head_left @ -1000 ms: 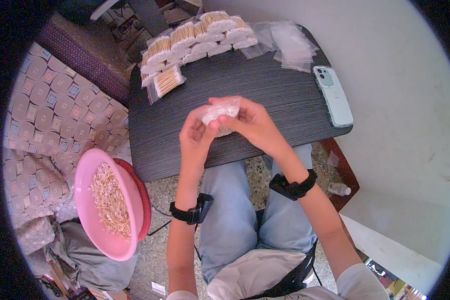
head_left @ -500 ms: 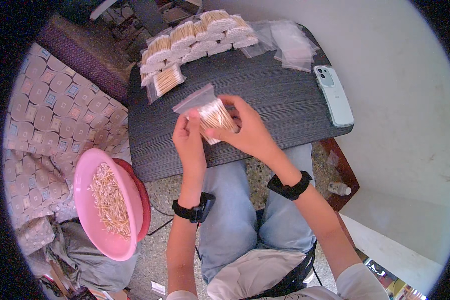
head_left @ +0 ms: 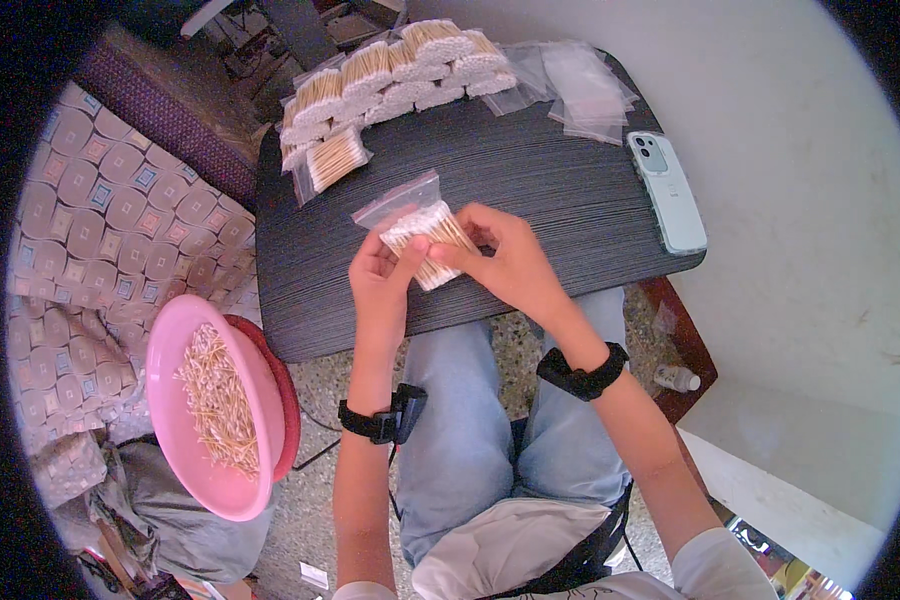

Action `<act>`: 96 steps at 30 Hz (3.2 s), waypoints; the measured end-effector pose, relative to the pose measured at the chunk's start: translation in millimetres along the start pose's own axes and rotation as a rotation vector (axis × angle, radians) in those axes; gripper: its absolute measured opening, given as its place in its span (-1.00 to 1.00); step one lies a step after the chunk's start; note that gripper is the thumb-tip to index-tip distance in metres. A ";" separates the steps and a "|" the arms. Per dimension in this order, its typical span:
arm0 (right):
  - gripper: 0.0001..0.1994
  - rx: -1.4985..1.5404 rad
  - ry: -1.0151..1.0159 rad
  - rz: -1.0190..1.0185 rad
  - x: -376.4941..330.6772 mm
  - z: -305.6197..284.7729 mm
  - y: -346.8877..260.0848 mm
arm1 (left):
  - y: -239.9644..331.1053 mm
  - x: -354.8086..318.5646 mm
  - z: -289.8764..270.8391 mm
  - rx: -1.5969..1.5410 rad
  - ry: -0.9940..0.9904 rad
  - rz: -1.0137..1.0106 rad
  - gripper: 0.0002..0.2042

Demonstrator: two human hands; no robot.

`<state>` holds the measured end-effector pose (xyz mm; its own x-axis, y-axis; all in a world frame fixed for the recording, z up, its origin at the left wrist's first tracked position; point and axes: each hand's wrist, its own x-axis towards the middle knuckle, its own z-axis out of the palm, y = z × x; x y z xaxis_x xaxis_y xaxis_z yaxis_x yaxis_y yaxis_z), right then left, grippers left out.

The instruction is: Sorting and packing cotton swabs into small plastic bags.

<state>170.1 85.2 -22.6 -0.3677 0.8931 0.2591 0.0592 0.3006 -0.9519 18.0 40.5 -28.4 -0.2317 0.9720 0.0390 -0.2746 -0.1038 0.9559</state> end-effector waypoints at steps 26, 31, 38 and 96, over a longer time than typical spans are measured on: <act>-0.59 0.291 0.202 -0.019 4.0 2.4 10.9 | -12.5 -3.9 5.6 0.330 -0.151 0.145 -0.57; -0.66 0.165 0.100 0.159 1.6 -11.9 -7.5 | -8.1 -7.0 8.2 0.335 -0.202 0.159 -0.57; -0.68 0.247 0.047 0.091 0.5 -14.4 -5.7 | -4.5 -6.3 6.5 0.256 -0.179 0.122 -0.53; -0.71 0.154 -0.010 -0.130 4.7 -7.8 6.7 | -2.9 -7.8 3.5 0.109 -0.119 0.220 -0.74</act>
<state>176.0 94.0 -26.5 -0.3725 0.8465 0.3805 -0.1316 0.3577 -0.9245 23.9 34.0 -30.4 -0.1614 0.9471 0.2776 -0.1265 -0.2988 0.9459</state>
